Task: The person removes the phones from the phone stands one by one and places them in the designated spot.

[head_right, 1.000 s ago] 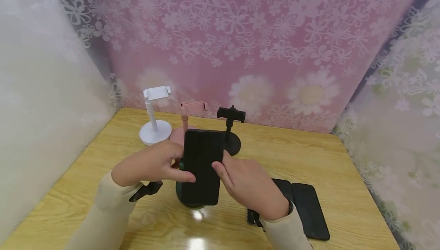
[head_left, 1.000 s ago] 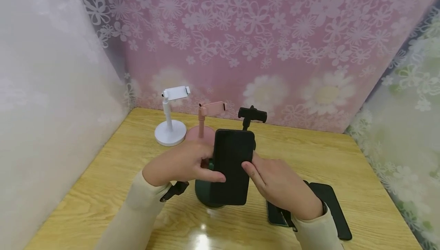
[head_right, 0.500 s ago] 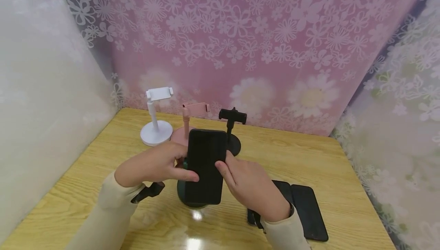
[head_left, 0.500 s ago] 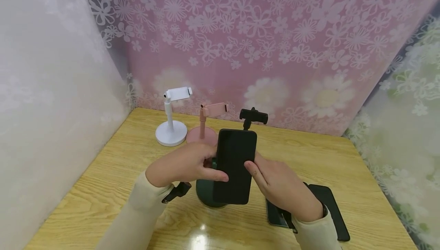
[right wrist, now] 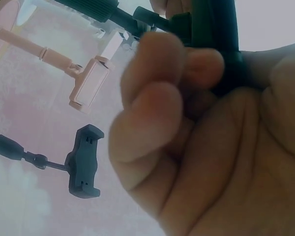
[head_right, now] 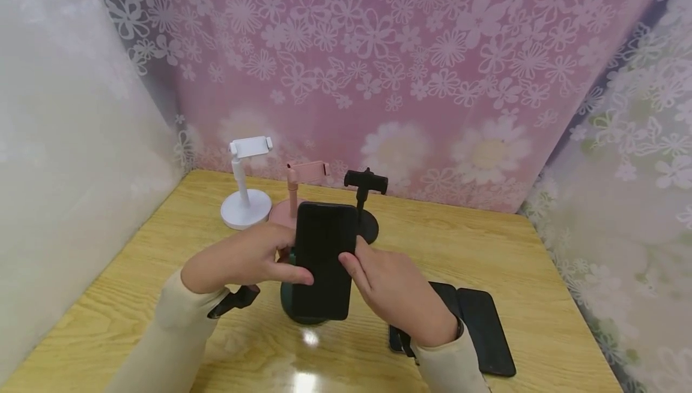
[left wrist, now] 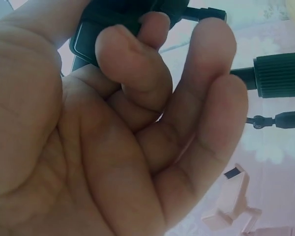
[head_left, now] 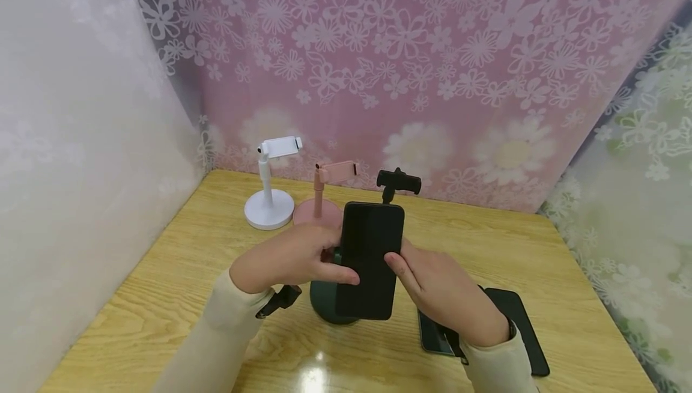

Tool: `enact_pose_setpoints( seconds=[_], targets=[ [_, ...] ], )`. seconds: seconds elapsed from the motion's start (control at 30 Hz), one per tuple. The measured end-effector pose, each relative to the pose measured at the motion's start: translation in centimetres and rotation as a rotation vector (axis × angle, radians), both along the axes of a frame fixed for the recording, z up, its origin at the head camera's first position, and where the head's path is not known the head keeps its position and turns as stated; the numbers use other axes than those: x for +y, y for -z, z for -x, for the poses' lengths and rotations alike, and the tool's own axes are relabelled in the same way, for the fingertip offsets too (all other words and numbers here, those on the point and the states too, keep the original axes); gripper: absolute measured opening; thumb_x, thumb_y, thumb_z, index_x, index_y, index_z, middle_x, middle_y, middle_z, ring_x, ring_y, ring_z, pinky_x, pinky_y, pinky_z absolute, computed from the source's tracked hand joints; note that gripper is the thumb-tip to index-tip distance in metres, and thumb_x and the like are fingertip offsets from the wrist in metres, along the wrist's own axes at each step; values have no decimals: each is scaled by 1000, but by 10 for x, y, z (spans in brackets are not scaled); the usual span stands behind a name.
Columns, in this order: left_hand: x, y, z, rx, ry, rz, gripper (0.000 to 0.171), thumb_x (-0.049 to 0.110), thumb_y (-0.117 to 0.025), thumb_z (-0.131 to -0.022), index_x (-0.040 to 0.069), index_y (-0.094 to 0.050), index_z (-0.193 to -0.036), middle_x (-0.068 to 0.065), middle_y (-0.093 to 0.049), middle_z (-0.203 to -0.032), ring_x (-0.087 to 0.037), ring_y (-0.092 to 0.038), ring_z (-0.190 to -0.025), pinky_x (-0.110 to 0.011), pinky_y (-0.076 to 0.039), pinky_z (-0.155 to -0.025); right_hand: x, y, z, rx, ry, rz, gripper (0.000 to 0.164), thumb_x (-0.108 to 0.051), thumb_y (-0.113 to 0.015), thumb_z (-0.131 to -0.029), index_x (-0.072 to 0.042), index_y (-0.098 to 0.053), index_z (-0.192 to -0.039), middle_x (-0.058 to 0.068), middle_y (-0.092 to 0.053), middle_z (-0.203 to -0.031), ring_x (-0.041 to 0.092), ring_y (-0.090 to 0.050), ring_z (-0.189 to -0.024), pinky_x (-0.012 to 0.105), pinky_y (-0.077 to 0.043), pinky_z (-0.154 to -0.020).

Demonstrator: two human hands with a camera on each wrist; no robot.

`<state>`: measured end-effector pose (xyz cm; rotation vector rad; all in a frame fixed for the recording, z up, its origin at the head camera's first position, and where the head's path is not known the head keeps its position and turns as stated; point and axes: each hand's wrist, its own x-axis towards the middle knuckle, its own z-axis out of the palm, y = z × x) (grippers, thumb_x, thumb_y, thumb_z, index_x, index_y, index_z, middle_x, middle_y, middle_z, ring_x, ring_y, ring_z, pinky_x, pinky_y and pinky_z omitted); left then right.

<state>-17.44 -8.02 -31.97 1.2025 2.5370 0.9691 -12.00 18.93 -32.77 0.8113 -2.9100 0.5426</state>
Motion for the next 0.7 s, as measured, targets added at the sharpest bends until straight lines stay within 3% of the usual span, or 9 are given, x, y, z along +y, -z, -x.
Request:
enact_pose_setpoints(
  seconds=[0.27,0.4,0.47,0.57,0.7],
  targets=[
    [-5,4,5,-30,24,-26,50,46,-78,-91,16,-46,-67,9,-38,-57,-4,-35,-50,-22,-33,-51,-3,2,2,-36,5,47,58,-44,-36,-113,-22,-23,-165,3,-68,-134,18,-71,-110,46,-56,-95],
    [-16,6,12,-63,87,-66,36,48,-74,-93,19,-59,-80,9,-54,-70,-7,-53,-63,-25,-47,-62,-4,3,3,-48,1,75,56,-45,-37,-113,-24,-27,-164,-1,-70,-129,15,-70,-109,45,-56,-94],
    [-22,9,20,-84,120,-135,34,52,-72,-93,19,-62,-91,7,-60,-87,-12,-59,-76,-29,-53,-70,-3,3,4,-36,1,83,55,-45,-38,-113,-22,-31,-162,-1,-69,-131,16,-70,-111,45,-56,-94],
    [-24,15,32,-168,163,-267,43,55,-73,-91,15,-59,-99,-2,-58,-101,-18,-60,-84,-33,-55,-73,-1,2,5,-9,13,84,54,-46,-40,-112,-20,-36,-160,0,-67,-135,17,-69,-114,45,-56,-95],
    [-18,26,42,-379,255,-380,53,49,-79,-90,6,-49,-96,-8,-49,-89,-17,-54,-73,-30,-50,-68,2,0,5,10,16,71,51,-44,-41,-112,-17,-42,-155,-7,-69,-106,8,-67,-94,36,-54,-82]
  ],
)
